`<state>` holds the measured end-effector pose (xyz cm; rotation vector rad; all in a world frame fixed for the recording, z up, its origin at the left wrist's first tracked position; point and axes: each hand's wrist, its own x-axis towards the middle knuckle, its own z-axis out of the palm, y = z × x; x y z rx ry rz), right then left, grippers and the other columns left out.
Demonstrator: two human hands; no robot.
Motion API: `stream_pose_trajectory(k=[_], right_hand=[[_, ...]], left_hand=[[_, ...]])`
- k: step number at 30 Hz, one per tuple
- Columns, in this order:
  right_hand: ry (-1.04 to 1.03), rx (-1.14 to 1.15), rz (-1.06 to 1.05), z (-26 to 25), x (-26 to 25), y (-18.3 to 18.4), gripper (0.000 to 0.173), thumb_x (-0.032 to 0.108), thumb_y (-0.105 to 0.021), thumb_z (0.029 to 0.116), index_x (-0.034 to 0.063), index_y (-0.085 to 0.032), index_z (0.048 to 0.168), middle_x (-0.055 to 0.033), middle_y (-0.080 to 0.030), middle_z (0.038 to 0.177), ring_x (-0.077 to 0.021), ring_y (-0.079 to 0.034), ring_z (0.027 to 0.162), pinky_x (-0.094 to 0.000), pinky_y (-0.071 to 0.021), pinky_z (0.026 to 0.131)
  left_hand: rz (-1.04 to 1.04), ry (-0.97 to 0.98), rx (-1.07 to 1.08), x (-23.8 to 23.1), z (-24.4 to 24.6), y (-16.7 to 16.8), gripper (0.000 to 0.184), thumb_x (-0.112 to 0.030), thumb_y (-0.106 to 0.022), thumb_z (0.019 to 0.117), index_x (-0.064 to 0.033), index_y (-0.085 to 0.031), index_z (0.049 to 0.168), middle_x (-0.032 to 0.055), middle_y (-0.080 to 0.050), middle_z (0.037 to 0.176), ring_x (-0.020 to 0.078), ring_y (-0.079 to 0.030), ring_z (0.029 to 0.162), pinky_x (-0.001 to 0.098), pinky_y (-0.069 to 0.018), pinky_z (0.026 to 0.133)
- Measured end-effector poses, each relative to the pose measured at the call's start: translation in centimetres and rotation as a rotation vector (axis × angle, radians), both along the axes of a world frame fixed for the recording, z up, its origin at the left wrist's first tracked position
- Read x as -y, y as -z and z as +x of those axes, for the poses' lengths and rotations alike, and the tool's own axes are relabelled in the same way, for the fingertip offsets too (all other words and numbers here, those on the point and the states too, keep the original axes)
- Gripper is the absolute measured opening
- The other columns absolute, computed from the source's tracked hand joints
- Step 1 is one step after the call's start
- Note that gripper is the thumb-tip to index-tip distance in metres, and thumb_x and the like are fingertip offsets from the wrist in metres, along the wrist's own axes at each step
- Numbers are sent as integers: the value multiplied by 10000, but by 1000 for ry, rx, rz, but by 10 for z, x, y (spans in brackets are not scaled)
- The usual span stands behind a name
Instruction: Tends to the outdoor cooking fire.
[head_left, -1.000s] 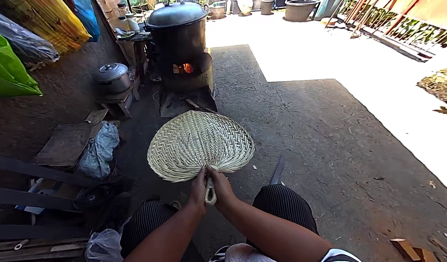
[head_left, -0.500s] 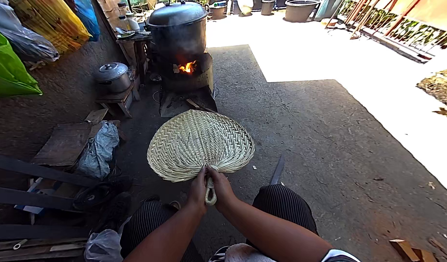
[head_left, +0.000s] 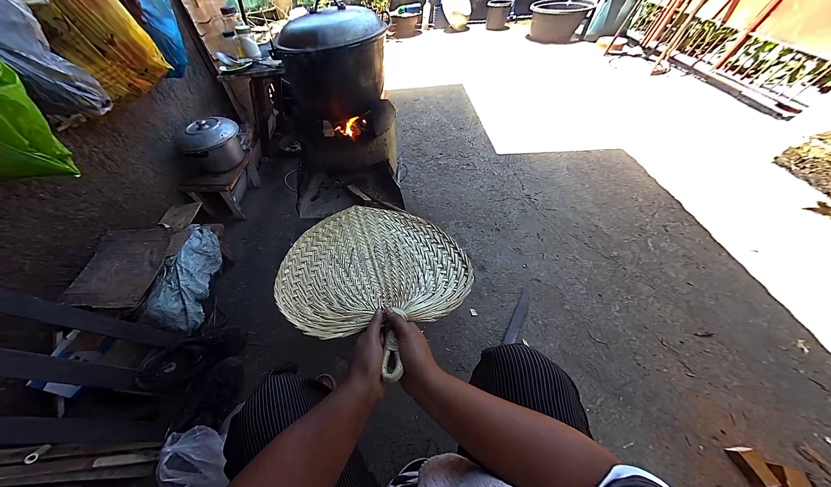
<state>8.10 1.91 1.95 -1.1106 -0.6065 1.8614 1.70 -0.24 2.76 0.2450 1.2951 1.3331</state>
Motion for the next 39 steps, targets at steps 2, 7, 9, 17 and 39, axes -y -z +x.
stream_pose_trajectory(k=[2, 7, 9, 17, 39], right_hand=[[0, -2, -3, 0, 0, 1, 267, 242, -467, 1104, 7, -588, 1069, -87, -648, 817, -132, -658, 735, -282, -559, 712], [4, -13, 2, -1, 0, 1, 274, 241, -462, 1105, -1, -585, 1065, -88, -646, 807, -135, -658, 723, -280, -560, 704], [7, -15, -8, -1, 0, 1, 268, 238, -465, 1104, -1, -582, 1074, -92, -652, 820, -135, -664, 735, -281, -563, 710], [3, -11, -16, 1, -1, 2, 288, 240, -455, 1107, 6, -602, 1026, -85, -643, 783, -135, -650, 696, -281, -557, 681], [29, -49, 35, -2, 2, 0, 297, 215, -426, 1107, 24, -617, 981, -58, -630, 722, -117, -635, 643, -260, -550, 627]], left_hand=[[-1, -2, -2, 0, 0, 0, 440, -376, -368, 1107, -31, -636, 1059, 81, -662, 856, 133, -654, 751, 278, -548, 695], [-12, 8, -7, 0, -1, 1, 453, -388, -366, 1106, -23, -636, 1101, 93, -675, 897, 142, -667, 792, 286, -553, 722], [-12, 9, -11, 0, -1, 1, 449, -384, -370, 1105, -23, -637, 1100, 92, -675, 895, 142, -666, 788, 287, -553, 720], [0, 30, -6, 1, 0, 3, 457, -385, -354, 1110, -29, -639, 1099, 83, -672, 895, 134, -661, 786, 285, -551, 720], [-24, 21, 25, 1, -2, -2, 447, -399, -420, 1095, -12, -643, 1068, 105, -670, 921, 168, -657, 840, 335, -543, 776]])
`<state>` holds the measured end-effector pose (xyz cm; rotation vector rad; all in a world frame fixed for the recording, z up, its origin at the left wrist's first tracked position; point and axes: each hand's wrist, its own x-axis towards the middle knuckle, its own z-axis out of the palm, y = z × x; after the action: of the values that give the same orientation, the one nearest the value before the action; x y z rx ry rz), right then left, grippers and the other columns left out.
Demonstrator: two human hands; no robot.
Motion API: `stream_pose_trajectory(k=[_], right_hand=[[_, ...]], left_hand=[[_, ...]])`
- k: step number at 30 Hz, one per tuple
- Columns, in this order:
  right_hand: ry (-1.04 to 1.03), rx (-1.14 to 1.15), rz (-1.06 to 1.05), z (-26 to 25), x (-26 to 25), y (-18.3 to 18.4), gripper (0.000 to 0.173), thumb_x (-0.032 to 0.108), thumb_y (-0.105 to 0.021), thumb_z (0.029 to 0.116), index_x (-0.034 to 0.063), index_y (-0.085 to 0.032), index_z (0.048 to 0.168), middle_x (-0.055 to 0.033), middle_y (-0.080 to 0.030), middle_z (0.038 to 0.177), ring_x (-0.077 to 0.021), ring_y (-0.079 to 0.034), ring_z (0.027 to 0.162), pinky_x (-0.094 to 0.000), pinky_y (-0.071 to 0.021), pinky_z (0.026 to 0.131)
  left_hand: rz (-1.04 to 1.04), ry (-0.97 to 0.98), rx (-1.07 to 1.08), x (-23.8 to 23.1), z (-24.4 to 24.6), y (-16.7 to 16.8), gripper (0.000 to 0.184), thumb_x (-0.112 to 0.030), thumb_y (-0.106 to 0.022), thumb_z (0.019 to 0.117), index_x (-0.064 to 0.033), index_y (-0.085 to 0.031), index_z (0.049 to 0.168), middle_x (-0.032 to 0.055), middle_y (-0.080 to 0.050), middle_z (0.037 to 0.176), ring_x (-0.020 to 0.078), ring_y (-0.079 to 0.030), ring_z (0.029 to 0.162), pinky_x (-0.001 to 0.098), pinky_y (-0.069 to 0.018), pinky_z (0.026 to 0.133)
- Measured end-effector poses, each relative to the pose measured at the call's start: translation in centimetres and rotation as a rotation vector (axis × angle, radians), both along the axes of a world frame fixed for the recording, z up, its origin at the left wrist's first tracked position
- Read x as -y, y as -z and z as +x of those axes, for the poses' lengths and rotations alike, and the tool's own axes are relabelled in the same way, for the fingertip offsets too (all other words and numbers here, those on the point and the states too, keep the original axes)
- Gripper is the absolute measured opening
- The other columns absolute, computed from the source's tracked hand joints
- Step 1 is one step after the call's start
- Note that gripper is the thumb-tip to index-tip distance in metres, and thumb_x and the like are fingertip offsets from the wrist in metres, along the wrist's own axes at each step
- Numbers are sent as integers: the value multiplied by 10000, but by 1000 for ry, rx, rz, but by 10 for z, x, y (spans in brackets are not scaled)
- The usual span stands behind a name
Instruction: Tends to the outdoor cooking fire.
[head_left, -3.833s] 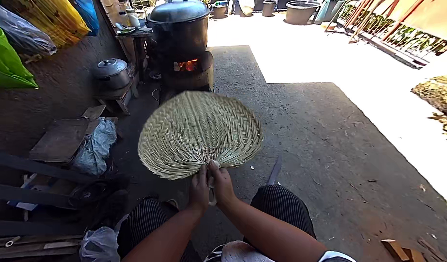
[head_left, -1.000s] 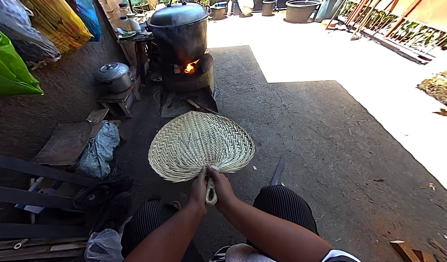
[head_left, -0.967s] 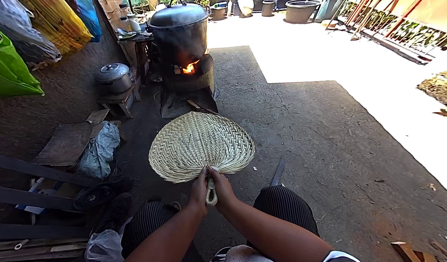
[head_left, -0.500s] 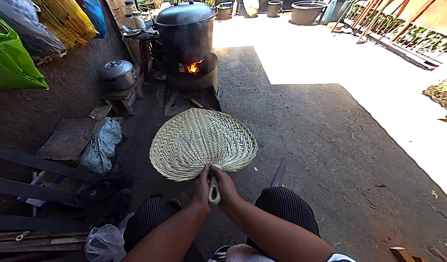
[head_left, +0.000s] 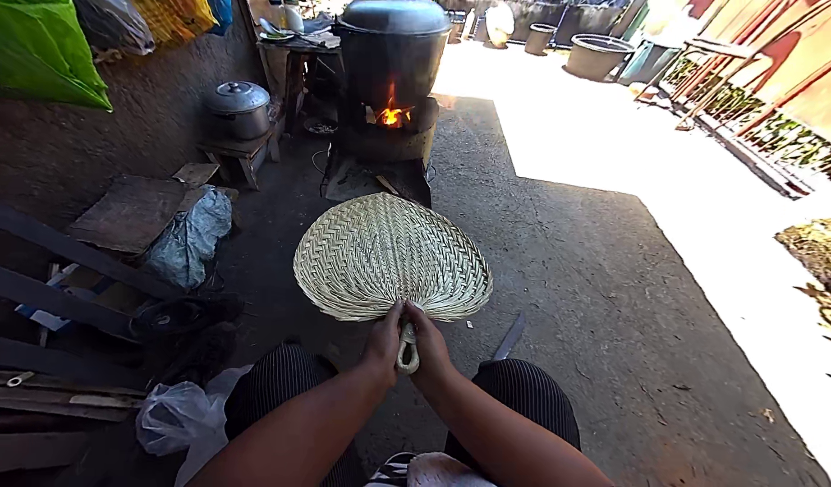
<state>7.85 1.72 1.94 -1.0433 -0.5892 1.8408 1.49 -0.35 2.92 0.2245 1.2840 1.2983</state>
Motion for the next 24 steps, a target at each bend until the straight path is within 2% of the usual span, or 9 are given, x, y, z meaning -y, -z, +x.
stream_pose_trajectory(k=[2, 4, 5, 7, 10, 19, 24], right_hand=[[16, 13, -3, -2, 3, -6, 272, 214, -413, 1104, 44, -617, 1043, -55, -671, 815, -111, -674, 733, -265, -575, 686], [17, 19, 12, -3, 5, -9, 263, 207, -389, 1106, 60, -602, 1064, -47, -679, 848, -102, -683, 769, -265, -581, 706], [6, 18, 25, -2, 5, -8, 273, 212, -384, 1108, 61, -605, 1052, -48, -677, 840, -103, -681, 762, -265, -581, 700], [-30, -6, 55, 1, 4, -6, 308, 215, -361, 1113, 60, -612, 1023, -50, -668, 823, -101, -675, 749, -261, -574, 694], [-32, -24, 85, 0, 2, -6, 312, 202, -337, 1110, 70, -602, 1013, -36, -675, 813, -86, -681, 740, -244, -580, 682], [11, -22, 121, -12, 3, -1, 319, 202, -318, 1105, 101, -594, 981, -4, -674, 783, -54, -678, 721, -219, -574, 667], [3, -60, 127, -14, 2, 2, 317, 193, -317, 1100, 98, -596, 984, -9, -679, 792, -60, -683, 736, -223, -578, 678]], left_hand=[[0, 16, -21, 0, -2, -1, 457, -403, -445, 1089, 0, -658, 1121, 127, -686, 1005, 178, -660, 919, 356, -536, 846], [-3, 21, -20, 0, -2, -2, 456, -402, -469, 1083, 11, -650, 1151, 148, -681, 1067, 194, -652, 981, 373, -523, 892], [4, 29, -7, 1, -3, -3, 457, -405, -471, 1082, 8, -639, 1180, 149, -674, 1090, 194, -646, 1003, 371, -517, 907], [15, 38, 4, 1, -3, -3, 454, -418, -468, 1079, -3, -640, 1143, 129, -667, 1016, 179, -648, 931, 357, -533, 851], [40, 49, 19, 1, -5, -6, 456, -414, -453, 1085, -2, -635, 1154, 129, -667, 1011, 176, -647, 927, 351, -530, 855], [33, 83, -14, 1, -12, -7, 476, -411, -455, 1088, 1, -614, 1266, 198, -632, 1245, 258, -596, 1176, 445, -463, 1018], [27, 68, -9, 1, -14, -7, 474, -415, -461, 1085, -8, -601, 1283, 191, -629, 1254, 250, -595, 1178, 442, -461, 1021]])
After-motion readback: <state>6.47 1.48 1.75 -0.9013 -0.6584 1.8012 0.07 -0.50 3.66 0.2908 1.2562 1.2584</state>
